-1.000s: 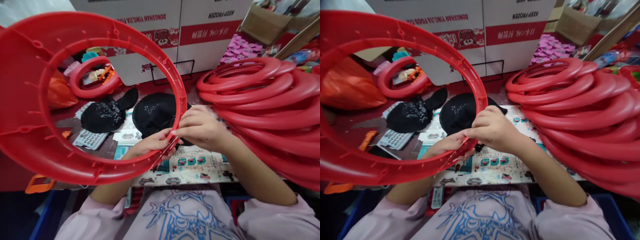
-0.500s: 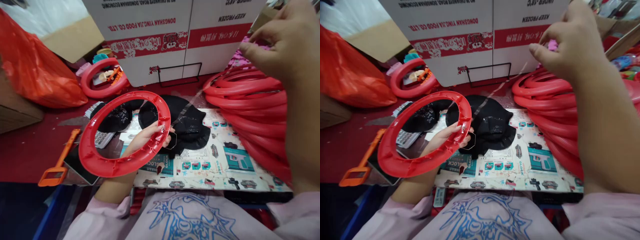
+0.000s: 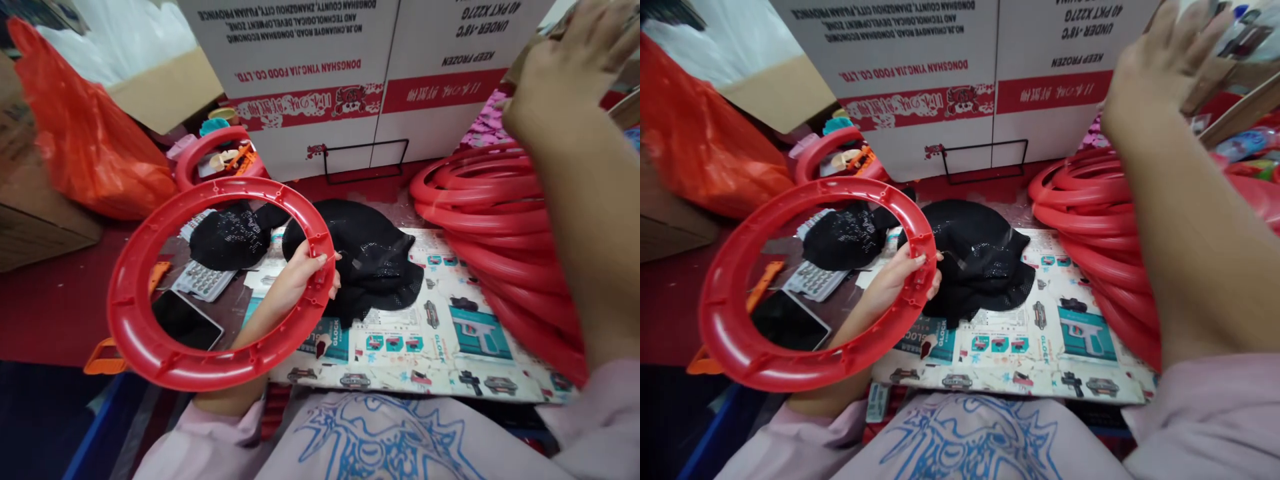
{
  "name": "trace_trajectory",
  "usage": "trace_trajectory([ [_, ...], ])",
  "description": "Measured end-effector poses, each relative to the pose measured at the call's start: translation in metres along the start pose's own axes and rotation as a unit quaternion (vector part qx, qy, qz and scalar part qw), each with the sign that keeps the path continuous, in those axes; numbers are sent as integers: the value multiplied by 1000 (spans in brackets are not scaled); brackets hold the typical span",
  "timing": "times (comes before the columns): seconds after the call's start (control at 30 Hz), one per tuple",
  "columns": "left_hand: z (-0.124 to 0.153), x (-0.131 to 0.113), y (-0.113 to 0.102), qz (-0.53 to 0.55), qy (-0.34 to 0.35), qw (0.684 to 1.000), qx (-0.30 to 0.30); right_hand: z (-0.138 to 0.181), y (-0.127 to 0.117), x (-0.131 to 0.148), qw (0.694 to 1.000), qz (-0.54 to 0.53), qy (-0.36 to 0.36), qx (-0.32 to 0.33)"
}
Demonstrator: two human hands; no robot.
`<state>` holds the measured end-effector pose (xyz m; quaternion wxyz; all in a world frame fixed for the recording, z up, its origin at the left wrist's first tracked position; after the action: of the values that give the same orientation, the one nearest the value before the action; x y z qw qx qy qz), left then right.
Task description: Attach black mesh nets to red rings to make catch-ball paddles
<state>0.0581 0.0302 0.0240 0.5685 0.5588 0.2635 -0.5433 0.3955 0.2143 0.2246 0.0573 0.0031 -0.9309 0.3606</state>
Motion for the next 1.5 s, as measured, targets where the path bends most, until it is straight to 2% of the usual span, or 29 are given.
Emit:
trace_trajectory([
  [0.03, 0, 1, 2, 3, 2, 1000, 17, 10, -3, 10, 999, 3, 36, 23],
  [0.07, 0, 2, 3, 10, 6, 1000, 29, 24, -12, 35, 999, -35, 3, 28],
  [0.13, 0, 2, 5, 30, 15, 999, 43, 68, -44, 98, 979, -154, -129, 29],
  [0.2, 1, 2, 6, 56, 19, 998, 38, 128, -79, 151, 944, -225, -232, 66],
  [0.23, 1, 2, 7, 69, 18, 997, 31, 161, -98, 175, 902, -310, -282, 99],
  [0.27, 1, 3, 7, 80, 15, 996, 23, 196, -111, 198, 848, -374, -339, 161],
  [0.3, 1, 4, 8, 88, 9, 996, 19, 232, -114, 215, 798, -399, -373, 255],
  [0.33, 1, 6, 10, 95, 4, 995, 18, 263, -106, 225, 763, -390, -369, 360],
  [0.37, 2, 7, 13, 101, -1, 995, 25, 290, -93, 227, 726, -390, -331, 461],
  [0.4, 3, 9, 16, 106, -7, 994, 36, 308, -78, 224, 696, -415, -253, 528],
  [0.43, 3, 11, 19, 110, -12, 993, 49, 317, -59, 215, 677, -453, -138, 563],
  [0.5, 5, 15, 24, 111, -23, 991, 72, 322, -23, 191, 639, -546, 69, 538],
  [0.53, 6, 18, 26, 108, -31, 990, 84, 322, -9, 181, 635, -569, 115, 510],
  [0.57, 8, 21, 28, 102, -40, 989, 96, 322, 4, 172, 635, -584, 143, 485],
  [0.63, 9, 26, 32, 90, -55, 988, 116, 320, 18, 161, 627, -617, 156, 450],
  [0.8, 14, 43, 43, 72, -96, 979, 168, 317, 16, 150, 582, -702, 146, 383],
  [0.93, 21, 62, 47, 40, -161, 968, 187, 311, 5, 139, 580, -732, 149, 327],
  [1.0, 26, 70, 47, 23, -201, 961, 187, 305, -7, 139, 596, -734, 103, 308],
  [1.13, 35, 77, 54, -12, -244, 946, 214, 292, -34, 143, 673, -693, -20, 259],
  [1.2, 35, 75, 58, -37, -223, 949, 219, 288, -40, 142, 723, -649, -48, 232],
  [1.27, 33, 74, 60, -68, -201, 954, 213, 287, -43, 143, 760, -608, -70, 219],
  [1.37, 34, 78, 66, -85, -196, 953, 213, 288, -42, 143, 785, -575, -79, 218],
  [1.5, 36, 82, 73, -65, -208, 950, 222, 290, -32, 139, 791, -563, -43, 236],
])
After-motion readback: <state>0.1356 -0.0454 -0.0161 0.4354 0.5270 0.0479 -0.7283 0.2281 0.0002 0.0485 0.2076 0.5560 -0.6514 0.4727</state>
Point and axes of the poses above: each hand's wrist, its own z-axis away from the middle knuckle, its own y-axis out of the palm, x = y × z, the point moved 9 cm from there along -z, towards the middle knuckle, and after that the axes turned 1 degree about -x, right-handed, at the moved point
